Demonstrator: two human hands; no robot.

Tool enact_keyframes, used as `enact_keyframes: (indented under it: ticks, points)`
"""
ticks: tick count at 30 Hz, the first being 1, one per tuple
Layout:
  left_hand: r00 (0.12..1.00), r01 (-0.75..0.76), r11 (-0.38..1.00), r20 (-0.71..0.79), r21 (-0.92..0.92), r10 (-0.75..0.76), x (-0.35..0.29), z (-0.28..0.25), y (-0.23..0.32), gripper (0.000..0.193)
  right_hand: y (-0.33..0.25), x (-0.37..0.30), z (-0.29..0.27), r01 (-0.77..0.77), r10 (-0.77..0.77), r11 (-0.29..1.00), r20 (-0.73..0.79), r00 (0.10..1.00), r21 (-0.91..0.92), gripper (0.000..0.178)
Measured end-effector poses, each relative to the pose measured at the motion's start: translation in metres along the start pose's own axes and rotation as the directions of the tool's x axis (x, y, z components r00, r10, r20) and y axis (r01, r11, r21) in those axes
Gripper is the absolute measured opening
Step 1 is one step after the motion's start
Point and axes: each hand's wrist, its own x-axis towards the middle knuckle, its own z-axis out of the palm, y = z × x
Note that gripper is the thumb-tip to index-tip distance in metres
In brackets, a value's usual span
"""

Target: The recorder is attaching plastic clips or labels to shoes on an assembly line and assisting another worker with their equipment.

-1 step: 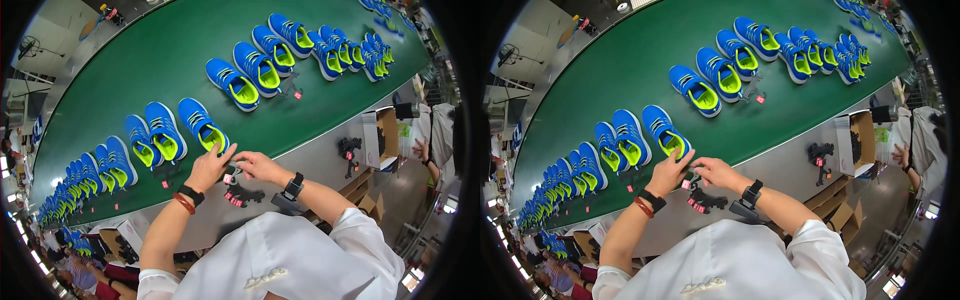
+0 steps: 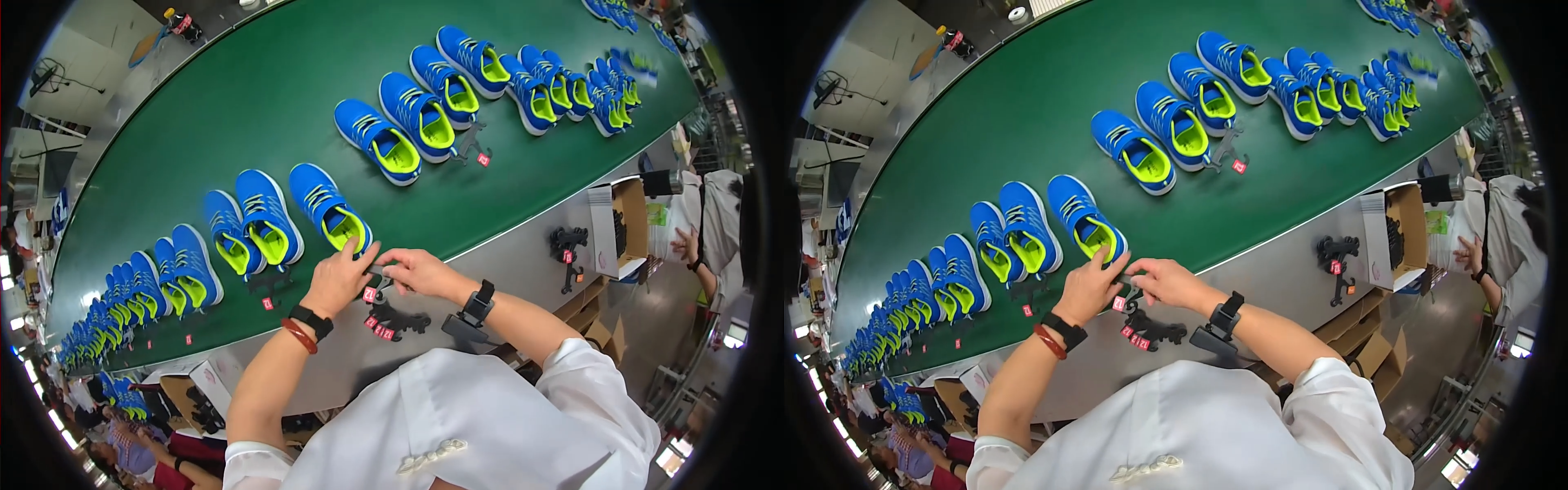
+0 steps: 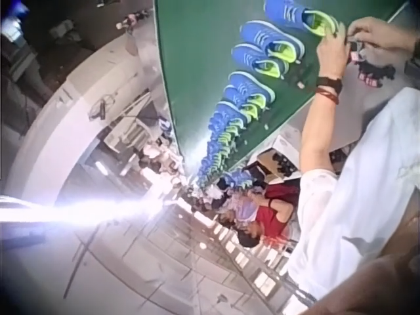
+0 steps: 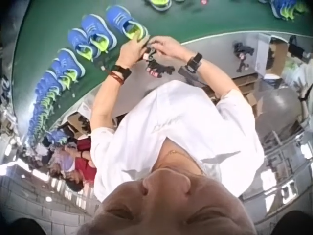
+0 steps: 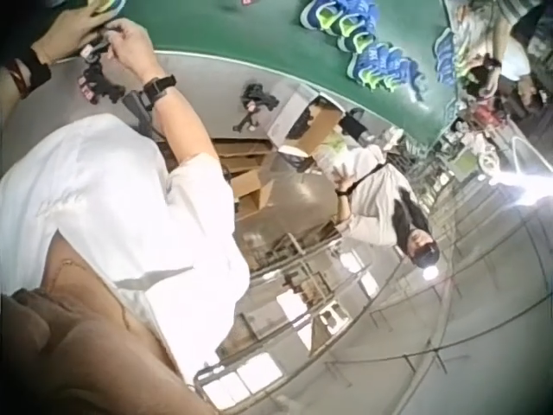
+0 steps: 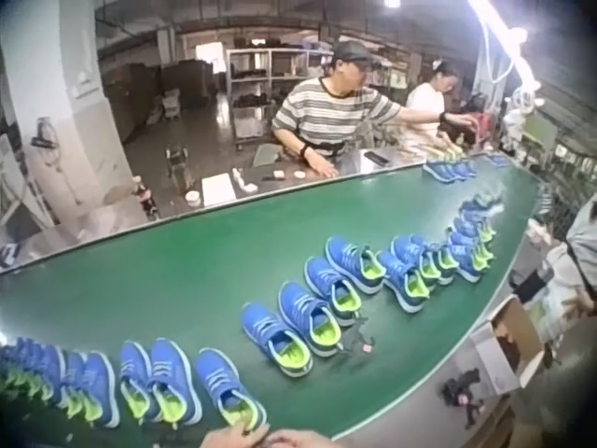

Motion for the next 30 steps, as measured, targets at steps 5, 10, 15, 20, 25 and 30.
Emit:
enact_keyframes:
  ticks: [5,10,15,20,25,30]
  points:
    - [0.994,0.097,0.995,0.050,-0.004,-0.097,-0.003,-0.010,0.004,0.044,-0.039,0.031,-0.055,0.401,-0.794,0.418,-0.113,0.597,-0.815,0.025]
    - [0.936,0.346,0.928,-0.022,-0.142,-0.352,-0.005,-0.014,0.010,0.034,-0.062,0.068,-0.106,0.144,-0.574,0.047,0.091,0.814,-0.988,0.008]
    - [0.891,0.434,0.843,0.014,-0.317,-0.454,-0.003,-0.007,0.008,0.023,-0.051,0.056,-0.084,0.482,-0.506,0.119,0.365,0.781,-0.868,0.019]
    - [0.893,0.424,0.848,-0.012,-0.317,-0.451,-0.005,0.003,0.004,0.019,-0.050,0.043,-0.058,0.472,-0.502,-0.066,0.438,0.746,-0.879,0.022]
    - [0.916,0.385,0.886,-0.006,-0.258,-0.400,-0.008,0.005,0.003,0.028,-0.057,0.044,-0.047,0.442,-0.483,-0.171,0.465,0.742,-0.881,0.020]
    - [0.911,0.402,0.884,0.005,-0.238,-0.413,-0.012,0.004,0.002,0.030,-0.062,0.047,-0.040,0.417,-0.460,-0.243,0.483,0.745,-0.876,0.019]
